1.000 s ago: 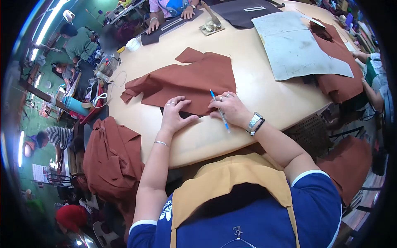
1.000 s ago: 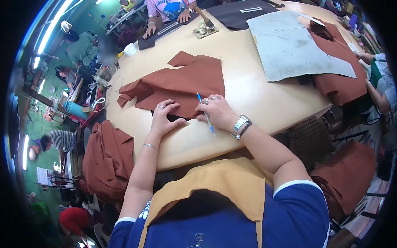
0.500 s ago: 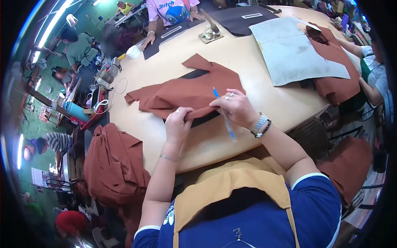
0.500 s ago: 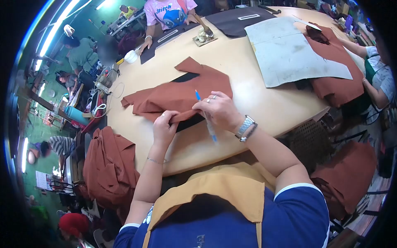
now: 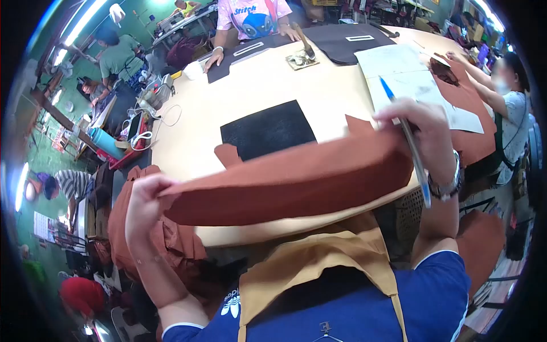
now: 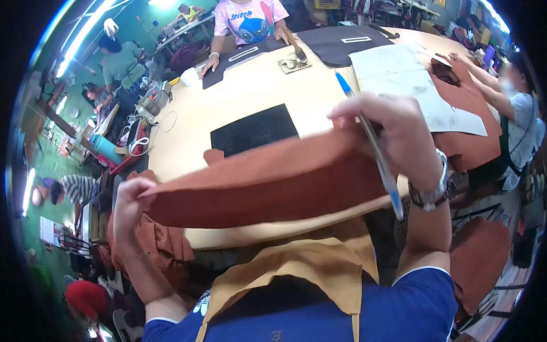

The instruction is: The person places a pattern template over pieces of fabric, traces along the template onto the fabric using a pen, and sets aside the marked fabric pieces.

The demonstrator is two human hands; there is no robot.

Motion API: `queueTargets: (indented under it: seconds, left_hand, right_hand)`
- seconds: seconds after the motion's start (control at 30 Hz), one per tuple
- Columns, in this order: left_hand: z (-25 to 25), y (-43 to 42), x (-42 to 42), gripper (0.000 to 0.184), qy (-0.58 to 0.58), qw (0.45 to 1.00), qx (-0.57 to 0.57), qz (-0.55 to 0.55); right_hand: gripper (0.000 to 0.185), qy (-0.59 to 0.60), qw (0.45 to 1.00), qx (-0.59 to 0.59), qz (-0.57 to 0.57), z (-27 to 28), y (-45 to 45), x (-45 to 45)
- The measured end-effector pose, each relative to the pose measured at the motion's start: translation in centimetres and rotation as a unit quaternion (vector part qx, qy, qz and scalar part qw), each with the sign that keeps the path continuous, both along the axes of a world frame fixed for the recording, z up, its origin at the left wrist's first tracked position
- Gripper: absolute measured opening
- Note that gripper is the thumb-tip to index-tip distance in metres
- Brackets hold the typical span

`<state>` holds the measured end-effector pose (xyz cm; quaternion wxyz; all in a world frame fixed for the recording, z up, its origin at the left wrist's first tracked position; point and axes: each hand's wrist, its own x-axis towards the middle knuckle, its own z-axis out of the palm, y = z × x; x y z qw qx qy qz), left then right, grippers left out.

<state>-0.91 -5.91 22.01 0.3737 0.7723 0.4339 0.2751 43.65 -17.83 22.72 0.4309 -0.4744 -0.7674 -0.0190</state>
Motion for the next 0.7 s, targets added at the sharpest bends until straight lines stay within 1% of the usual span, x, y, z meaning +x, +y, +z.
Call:
queueTargets:
  seconds: [0.03,0.07,0.1,0.13,0.17,0.2,0.23,0.27,0.3,0.33,0.37,0.4,0.43,0.47,0.5,0.53,0.57,0.6,0.67,0.7]
  left_hand:
    - [0.1,2.1,-0.1,0.003,0.082,0.996,0.016,-0.024]
    - [0.0,3.9,1.1,0.005,0.102,0.995,-0.014,-0.004]
    - [-0.4,6.6,2.0,0.012,0.155,0.987,0.005,-0.050]
    - [-2.1,9.8,2.3,0.017,0.197,0.980,-0.015,-0.033]
    - [-0.6,10.5,4.6,0.018,0.237,0.970,-0.047,-0.020]
    - [-1.3,12.9,5.8,0.021,0.212,0.976,-0.054,-0.008]
    - [-3.4,17.2,5.7,0.025,0.169,0.984,-0.047,0.015]
    - [-3.2,19.2,6.7,0.028,0.109,0.991,-0.040,0.061]
    - [-3.2,23.0,6.8,0.026,0.087,0.994,0.025,0.060]
    - [-1.8,24.6,7.7,0.023,0.027,0.976,0.206,0.067]
    - [-0.3,25.0,8.4,0.021,-0.033,0.921,0.380,0.071]
    - [1.9,24.0,9.4,0.019,-0.121,0.912,0.381,0.090]
    - [4.3,22.7,10.2,0.018,-0.208,0.896,0.378,0.109]
    - [6.0,21.3,10.2,0.017,-0.214,0.866,0.433,0.127]
    - [6.4,20.0,10.0,0.018,-0.219,0.834,0.486,0.143]
    - [5.5,18.9,10.0,0.017,-0.239,0.821,0.503,0.127]
    - [4.6,17.7,10.0,0.016,-0.259,0.807,0.519,0.109]
    - [3.7,16.4,10.0,0.016,-0.279,0.792,0.536,0.089]
    - [-1.2,13.8,9.4,0.018,-0.221,0.799,0.553,0.084]
    - [-3.6,11.5,9.1,0.013,-0.123,0.853,0.483,0.156]
  right_hand:
    - [0.016,-0.021,1.000,0.000,-0.016,0.1,1.1,0.5]
    - [0.012,0.022,0.992,-0.108,-0.059,0.3,2.4,0.2]
    - [0.010,0.007,0.996,-0.084,-0.019,-0.8,5.2,1.2]
    - [0.009,0.008,0.996,-0.084,0.004,-1.4,7.8,1.8]
    - [0.010,-0.039,0.996,-0.078,-0.024,-2.1,10.9,2.7]
    - [0.012,-0.063,0.996,-0.067,-0.010,-2.7,14.3,4.1]
    - [0.014,-0.075,0.996,-0.041,-0.035,-3.5,18.2,5.4]
    - [0.015,-0.110,0.993,0.028,-0.022,-2.1,19.6,5.5]
    - [0.016,-0.109,0.988,0.069,-0.089,-1.2,21.8,5.9]
    - [0.019,-0.034,0.984,0.001,-0.175,1.3,21.5,4.8]
    - [0.022,0.044,0.989,0.090,-0.111,2.9,21.7,4.6]
    - [0.023,0.003,0.960,0.254,-0.117,4.9,21.2,3.8]
    - [0.023,0.147,0.973,0.134,-0.120,6.5,20.0,3.2]
    - [0.023,0.091,0.956,0.254,-0.112,7.7,19.0,2.5]
    - [0.023,0.034,0.923,0.369,-0.103,8.1,18.6,2.2]
    - [0.023,0.204,0.933,0.297,0.004,7.6,18.8,2.8]
    - [0.023,0.366,0.899,0.214,0.109,6.9,18.9,3.9]
    - [0.024,0.513,0.824,0.125,0.208,6.0,18.8,5.1]
    - [0.018,0.426,0.884,0.111,0.155,0.9,17.5,6.6]
    - [0.015,0.208,0.965,0.156,0.036,-1.1,15.4,6.0]
